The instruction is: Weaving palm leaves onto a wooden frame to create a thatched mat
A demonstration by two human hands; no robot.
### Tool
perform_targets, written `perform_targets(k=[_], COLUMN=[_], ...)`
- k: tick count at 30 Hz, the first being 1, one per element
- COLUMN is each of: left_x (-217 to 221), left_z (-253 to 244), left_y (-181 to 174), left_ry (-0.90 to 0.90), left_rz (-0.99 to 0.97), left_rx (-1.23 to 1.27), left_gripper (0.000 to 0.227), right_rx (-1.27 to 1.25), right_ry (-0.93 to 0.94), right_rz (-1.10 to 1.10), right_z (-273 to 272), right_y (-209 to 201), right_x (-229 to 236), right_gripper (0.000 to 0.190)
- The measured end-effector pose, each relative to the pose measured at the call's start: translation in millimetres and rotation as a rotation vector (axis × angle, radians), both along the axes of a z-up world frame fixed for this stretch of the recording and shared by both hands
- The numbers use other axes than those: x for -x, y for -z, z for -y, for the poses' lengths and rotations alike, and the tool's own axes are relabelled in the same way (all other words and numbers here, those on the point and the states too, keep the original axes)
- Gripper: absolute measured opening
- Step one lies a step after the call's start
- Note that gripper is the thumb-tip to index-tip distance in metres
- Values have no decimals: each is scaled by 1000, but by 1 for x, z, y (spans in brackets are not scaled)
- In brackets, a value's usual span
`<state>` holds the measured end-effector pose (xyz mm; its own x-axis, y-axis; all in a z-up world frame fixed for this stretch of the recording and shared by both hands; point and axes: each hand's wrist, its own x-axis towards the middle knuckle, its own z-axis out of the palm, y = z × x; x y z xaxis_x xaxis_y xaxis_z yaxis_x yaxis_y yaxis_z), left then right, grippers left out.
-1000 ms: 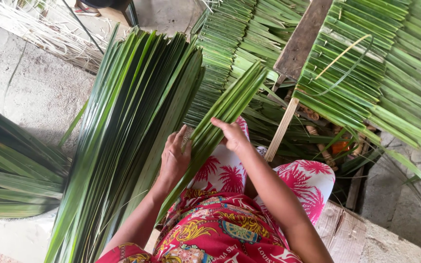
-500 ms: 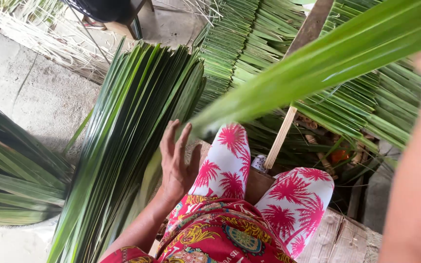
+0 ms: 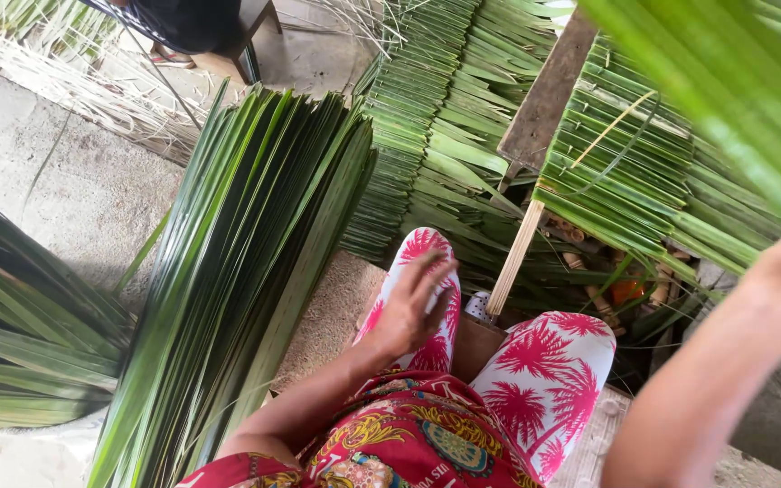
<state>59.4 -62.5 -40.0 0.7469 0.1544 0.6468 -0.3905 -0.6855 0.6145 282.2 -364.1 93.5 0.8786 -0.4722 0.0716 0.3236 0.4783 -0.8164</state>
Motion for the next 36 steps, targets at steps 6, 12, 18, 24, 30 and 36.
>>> perform_targets(k=[6, 12, 18, 24, 30, 36], left_x=[-24, -35, -39, -42, -47, -55], left_z=[39, 34, 35, 36, 34, 46], left_y=[81, 85, 86, 80, 65, 67], left_ry=[199, 165, 97, 93, 146, 170], left_rz=[-86, -262, -144, -228, -259, -302], left_rx=[-50, 101, 95, 124, 133, 137], left_gripper=[36, 34, 28, 28, 27, 26], right_rx=[-304, -226, -181, -379, -446, -519], right_ry=[198, 234, 176, 3, -39, -62], right_rz=[142, -432, -312, -422, -518, -583], right_z=[-11, -68, -54, -70, -90, -103], right_y=[115, 146, 348, 411, 424, 427], right_x=[0, 22, -21, -35, -57, -63], right_gripper=[106, 164, 57, 55, 54, 67])
